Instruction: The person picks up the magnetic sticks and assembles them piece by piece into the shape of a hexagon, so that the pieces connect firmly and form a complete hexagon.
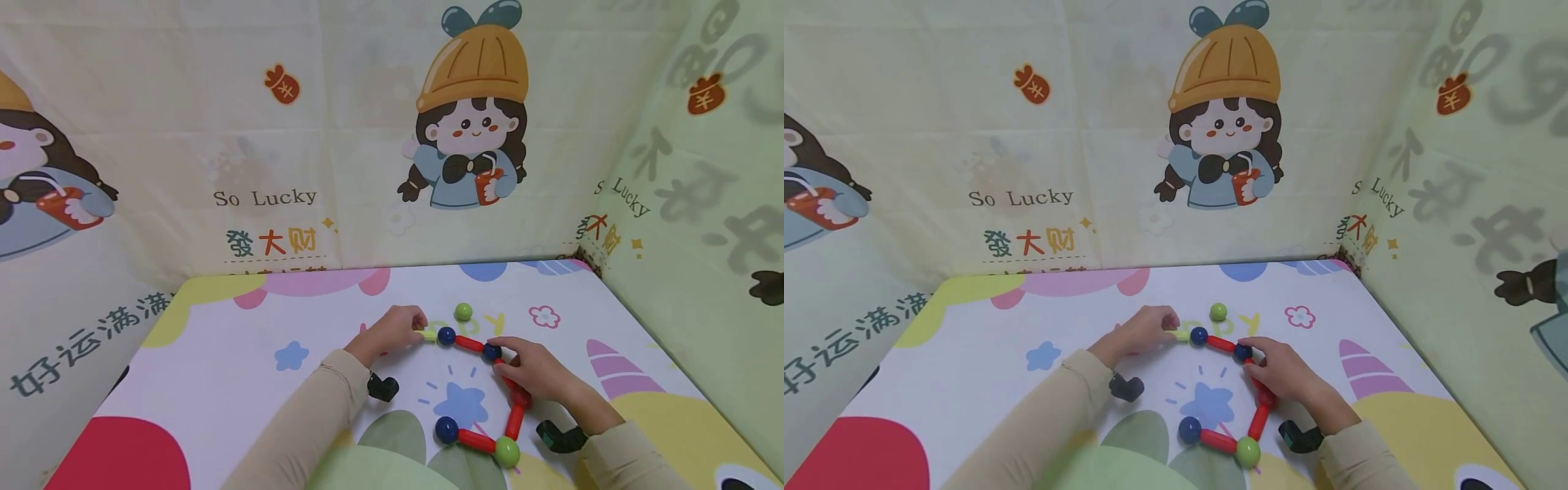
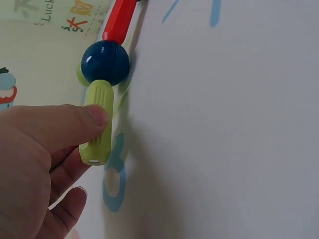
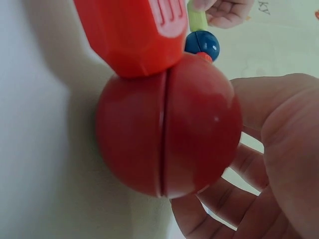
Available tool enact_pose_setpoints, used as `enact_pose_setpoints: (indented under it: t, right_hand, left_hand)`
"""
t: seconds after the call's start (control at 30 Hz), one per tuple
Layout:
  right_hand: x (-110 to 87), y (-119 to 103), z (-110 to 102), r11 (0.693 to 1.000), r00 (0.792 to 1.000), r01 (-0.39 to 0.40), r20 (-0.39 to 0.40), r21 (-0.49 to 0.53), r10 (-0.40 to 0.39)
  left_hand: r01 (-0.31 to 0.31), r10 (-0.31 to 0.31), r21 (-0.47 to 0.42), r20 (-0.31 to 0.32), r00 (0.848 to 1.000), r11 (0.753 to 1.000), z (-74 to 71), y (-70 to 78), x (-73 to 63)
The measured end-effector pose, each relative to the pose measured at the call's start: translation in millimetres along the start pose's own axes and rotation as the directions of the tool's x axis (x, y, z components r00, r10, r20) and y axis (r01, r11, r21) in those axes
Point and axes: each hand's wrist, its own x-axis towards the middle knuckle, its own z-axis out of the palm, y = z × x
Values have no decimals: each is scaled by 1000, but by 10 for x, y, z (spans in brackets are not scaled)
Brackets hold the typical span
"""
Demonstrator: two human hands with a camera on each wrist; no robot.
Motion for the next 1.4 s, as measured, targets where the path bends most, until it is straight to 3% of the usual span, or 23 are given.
enact_pose_setpoints:
  t: [0.47, 0.7, 0.9, 1.13, 1.4]
  right_hand:
    - [-32, -12, -27, 1000, 1000, -10, -6, -21, 10]
    - [-56, 23, -46, 999, 1000, -24, -7, -34, 24]
    - [-99, 29, -70, 997, 998, -69, -4, -42, 69]
    - [-152, 95, -76, 997, 997, -73, -12, -35, 72]
    - [-153, 82, -63, 996, 997, -83, -13, -15, 82]
  left_hand:
    - [20, -20, 15, 6, 1000, 1000, 68, 49, 51]
    - [24, -25, 75, 1, 1000, 997, 105, 100, 77]
    - [-10, 8, 107, 17, 1000, 994, 105, 175, 89]
    - [-68, 67, 66, 13, 998, 995, 162, 195, 153]
    - [-12, 12, -19, 22, 1000, 1000, 153, 176, 207]
